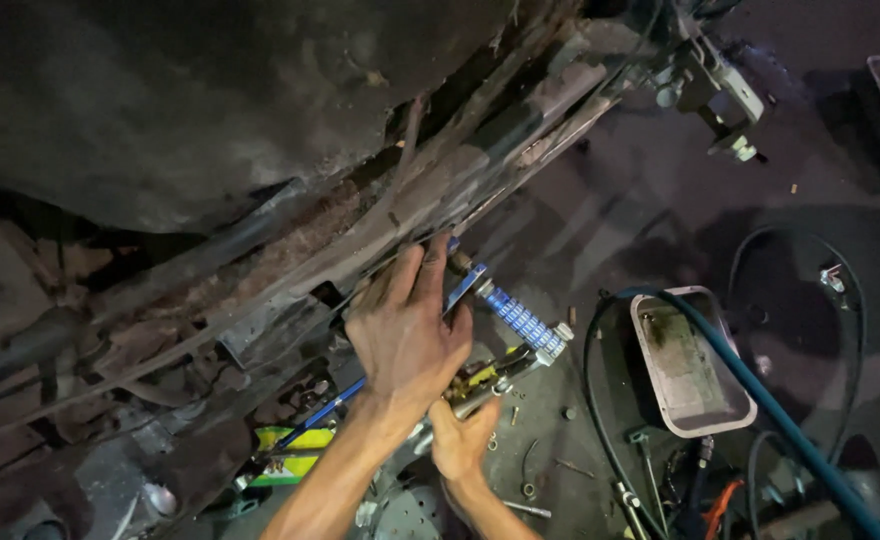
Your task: The person uses wrenches and a screwdriver to disassemble and work on various parts of a motorcycle chassis and engine area, handling metal components, fasteners, and tools.
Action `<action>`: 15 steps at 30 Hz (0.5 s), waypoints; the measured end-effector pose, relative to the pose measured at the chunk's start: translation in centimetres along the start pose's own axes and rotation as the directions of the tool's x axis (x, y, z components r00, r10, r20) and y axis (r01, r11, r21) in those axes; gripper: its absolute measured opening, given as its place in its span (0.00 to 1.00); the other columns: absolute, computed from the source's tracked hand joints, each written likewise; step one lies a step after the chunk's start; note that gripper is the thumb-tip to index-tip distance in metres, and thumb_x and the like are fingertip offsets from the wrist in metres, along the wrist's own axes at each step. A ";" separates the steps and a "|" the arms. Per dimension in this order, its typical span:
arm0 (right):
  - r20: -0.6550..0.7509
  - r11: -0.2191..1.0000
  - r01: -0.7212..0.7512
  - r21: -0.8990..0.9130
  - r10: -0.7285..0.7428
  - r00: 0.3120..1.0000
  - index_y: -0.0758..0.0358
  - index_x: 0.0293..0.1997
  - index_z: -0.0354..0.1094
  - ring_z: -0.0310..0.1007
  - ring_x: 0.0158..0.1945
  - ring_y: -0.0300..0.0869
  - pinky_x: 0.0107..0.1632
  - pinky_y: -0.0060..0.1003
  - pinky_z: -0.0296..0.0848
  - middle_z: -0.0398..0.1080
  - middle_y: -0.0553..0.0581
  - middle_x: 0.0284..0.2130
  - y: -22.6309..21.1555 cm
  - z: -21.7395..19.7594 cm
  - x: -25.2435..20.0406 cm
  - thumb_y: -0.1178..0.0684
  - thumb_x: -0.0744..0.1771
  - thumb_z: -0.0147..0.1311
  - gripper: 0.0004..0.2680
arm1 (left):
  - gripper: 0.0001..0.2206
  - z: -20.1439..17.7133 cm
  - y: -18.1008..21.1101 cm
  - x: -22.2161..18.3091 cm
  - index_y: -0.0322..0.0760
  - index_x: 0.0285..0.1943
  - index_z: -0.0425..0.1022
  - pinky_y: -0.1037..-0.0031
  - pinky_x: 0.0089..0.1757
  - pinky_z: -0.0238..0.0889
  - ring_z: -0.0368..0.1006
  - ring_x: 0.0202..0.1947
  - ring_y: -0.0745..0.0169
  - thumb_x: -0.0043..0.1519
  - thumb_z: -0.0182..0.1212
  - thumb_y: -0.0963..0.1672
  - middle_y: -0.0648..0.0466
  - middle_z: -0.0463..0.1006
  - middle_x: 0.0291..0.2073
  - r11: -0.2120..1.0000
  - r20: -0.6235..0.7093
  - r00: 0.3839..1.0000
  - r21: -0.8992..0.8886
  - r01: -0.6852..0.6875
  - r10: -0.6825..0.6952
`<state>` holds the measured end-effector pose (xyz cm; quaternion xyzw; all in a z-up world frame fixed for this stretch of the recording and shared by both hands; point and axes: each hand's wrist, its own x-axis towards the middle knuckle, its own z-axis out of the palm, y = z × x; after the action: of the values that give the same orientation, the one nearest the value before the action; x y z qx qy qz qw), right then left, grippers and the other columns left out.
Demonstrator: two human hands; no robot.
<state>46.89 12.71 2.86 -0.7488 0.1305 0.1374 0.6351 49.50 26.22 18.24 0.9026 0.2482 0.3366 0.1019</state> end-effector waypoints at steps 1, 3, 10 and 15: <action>0.104 0.983 0.180 0.034 -0.182 0.978 0.63 0.41 0.73 0.77 0.38 0.42 0.39 0.45 0.80 0.80 0.56 0.35 -0.3 0.0 0.2 0.56 0.58 0.63 0.11 | 0.38 0.1 0.0 -0.2 0.44 0.75 0.75 0.60 0.40 0.75 0.82 0.46 0.50 0.51 0.77 0.51 0.54 0.81 0.58 1.000 0.025 1.000 0.009 0.009 -0.009; 0.202 0.932 0.350 0.088 -0.361 0.910 0.60 0.31 0.78 0.74 0.32 0.36 0.32 0.41 0.79 0.80 0.50 0.28 0.7 -0.1 1.8 0.56 0.60 0.62 0.03 | 0.38 0.2 0.0 -0.4 0.45 0.77 0.74 0.61 0.38 0.75 0.82 0.45 0.51 0.53 0.77 0.52 0.54 0.82 0.60 1.000 0.045 0.999 0.020 0.018 -0.019; 0.179 0.722 0.686 0.091 -0.690 0.702 0.67 0.71 0.60 0.78 0.60 0.55 0.60 0.55 0.79 0.76 0.66 0.60 11.6 -1.6 15.6 0.59 0.60 0.73 0.32 | 0.35 1.4 -0.7 -0.5 0.48 0.66 0.84 0.61 0.43 0.76 0.84 0.43 0.52 0.43 0.77 0.49 0.54 0.82 0.49 0.999 -0.184 0.981 0.005 -0.054 0.054; 0.238 0.169 0.946 -0.277 -0.941 0.238 0.69 0.28 0.71 0.75 0.31 0.61 0.41 0.51 0.77 0.71 0.63 0.22 -0.3 -1.1 16.1 0.60 0.58 0.61 0.04 | 0.35 1.0 -0.4 -0.4 0.46 0.66 0.84 0.60 0.43 0.77 0.84 0.41 0.50 0.43 0.77 0.48 0.51 0.83 0.48 0.999 -0.159 0.986 -0.005 -0.046 0.045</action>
<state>62.03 11.35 -2.67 -0.7704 -0.3915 -0.2582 0.4320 49.69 26.37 17.14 0.8780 0.2335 0.4105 0.0779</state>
